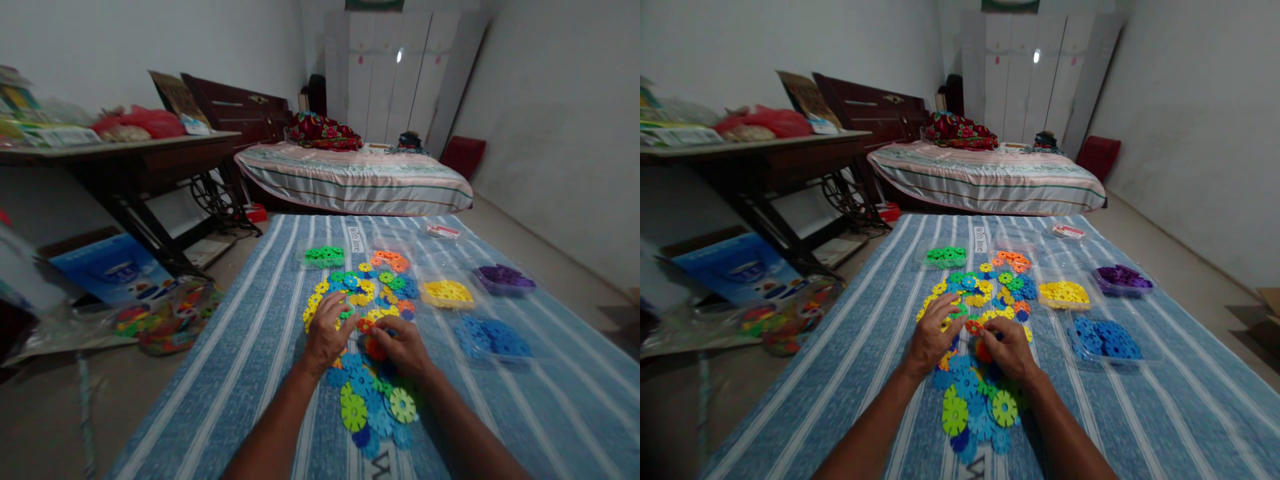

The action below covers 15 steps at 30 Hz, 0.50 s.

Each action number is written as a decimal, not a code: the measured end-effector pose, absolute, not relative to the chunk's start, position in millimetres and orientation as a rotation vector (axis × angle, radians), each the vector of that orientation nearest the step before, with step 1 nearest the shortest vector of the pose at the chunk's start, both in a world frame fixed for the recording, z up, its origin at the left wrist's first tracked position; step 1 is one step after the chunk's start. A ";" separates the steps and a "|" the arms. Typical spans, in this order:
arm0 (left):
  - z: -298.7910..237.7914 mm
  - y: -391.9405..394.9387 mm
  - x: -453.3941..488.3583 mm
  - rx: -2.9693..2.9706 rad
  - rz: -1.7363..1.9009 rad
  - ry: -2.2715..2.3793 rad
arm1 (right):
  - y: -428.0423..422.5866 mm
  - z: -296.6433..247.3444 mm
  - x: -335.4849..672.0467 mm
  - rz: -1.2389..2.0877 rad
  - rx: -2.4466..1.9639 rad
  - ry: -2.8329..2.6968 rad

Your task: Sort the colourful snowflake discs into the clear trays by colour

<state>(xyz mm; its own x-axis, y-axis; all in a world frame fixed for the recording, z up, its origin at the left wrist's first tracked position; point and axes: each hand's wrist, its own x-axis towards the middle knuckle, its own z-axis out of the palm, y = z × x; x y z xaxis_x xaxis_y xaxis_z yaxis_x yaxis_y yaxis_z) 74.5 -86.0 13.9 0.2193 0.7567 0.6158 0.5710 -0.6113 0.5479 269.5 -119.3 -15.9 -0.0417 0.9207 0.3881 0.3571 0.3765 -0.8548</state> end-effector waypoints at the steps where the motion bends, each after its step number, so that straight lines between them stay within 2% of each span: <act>1: 11.5 -81.8 69.8 2.274 1.382 1.368 | -119.1 -15.1 269.6 0.672 -1.184 -1.594; 7: -10.4 -59.9 39.5 2.109 1.337 1.875 | -114.5 -7.9 272.6 0.541 -1.263 -1.698; 11: -20.1 -55.8 34.8 2.061 1.208 1.912 | -98.5 1.5 280.4 0.408 -1.314 -1.873; 15: -20.3 -56.2 36.4 2.089 1.155 1.889 | -53.4 31.0 297.4 0.117 -1.561 -1.954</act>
<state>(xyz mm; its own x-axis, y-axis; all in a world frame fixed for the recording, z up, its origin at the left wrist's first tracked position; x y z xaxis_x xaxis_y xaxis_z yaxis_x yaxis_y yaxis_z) 36.4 -56.2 -20.3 -0.0557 0.8865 0.4593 0.8129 -0.2269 0.5364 297.4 -53.4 31.0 -0.1023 0.9053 0.4122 0.8494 0.2951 -0.4374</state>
